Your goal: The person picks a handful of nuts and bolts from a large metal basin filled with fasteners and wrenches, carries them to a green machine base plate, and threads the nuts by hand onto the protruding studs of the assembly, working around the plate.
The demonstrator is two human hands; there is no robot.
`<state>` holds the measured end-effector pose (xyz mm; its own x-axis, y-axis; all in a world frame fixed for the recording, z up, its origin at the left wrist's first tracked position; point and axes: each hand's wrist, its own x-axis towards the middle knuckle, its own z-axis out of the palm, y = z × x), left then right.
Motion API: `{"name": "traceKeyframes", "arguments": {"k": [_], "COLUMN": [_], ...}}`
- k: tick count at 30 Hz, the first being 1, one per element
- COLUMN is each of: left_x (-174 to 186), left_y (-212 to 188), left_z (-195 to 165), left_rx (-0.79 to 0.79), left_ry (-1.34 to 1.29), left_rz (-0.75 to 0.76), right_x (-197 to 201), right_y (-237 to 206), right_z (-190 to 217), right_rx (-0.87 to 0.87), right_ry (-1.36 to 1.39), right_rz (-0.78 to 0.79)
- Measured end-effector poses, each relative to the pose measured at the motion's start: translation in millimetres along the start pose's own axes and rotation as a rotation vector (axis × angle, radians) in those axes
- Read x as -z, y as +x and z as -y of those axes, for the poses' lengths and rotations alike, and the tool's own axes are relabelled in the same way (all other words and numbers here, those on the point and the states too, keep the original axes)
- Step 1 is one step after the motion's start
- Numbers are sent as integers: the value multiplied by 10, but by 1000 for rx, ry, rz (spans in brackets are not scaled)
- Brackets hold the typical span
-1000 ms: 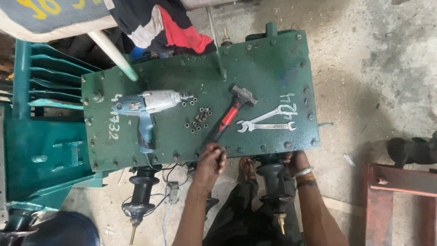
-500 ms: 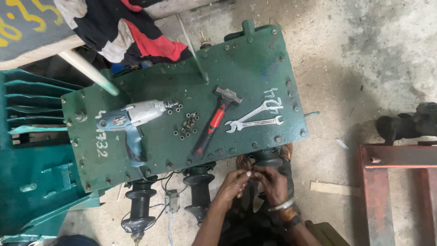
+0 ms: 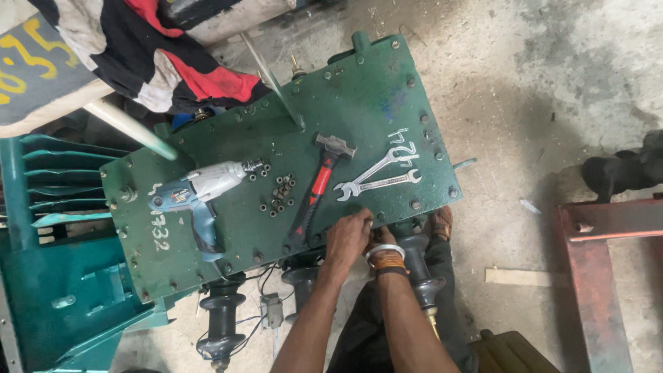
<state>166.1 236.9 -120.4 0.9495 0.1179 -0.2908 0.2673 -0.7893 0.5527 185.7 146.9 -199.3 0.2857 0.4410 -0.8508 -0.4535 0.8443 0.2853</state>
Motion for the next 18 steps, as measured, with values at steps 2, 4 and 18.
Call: {"name": "traceKeyframes", "arguments": {"k": [2, 4, 18], "left_x": [33, 62, 158], "left_y": [-25, -95, -103], "left_z": [17, 39, 12], "left_rx": [-67, -135, -182], "left_ry": [66, 183, 376], "left_rz": [11, 45, 199], "right_x": [-11, -8, 46], "right_y": [-28, -26, 84], "right_z": [4, 26, 1], "right_rx": [-18, 45, 122], "right_ry": [-28, -140, 257], "right_rz": [101, 222, 294]}}
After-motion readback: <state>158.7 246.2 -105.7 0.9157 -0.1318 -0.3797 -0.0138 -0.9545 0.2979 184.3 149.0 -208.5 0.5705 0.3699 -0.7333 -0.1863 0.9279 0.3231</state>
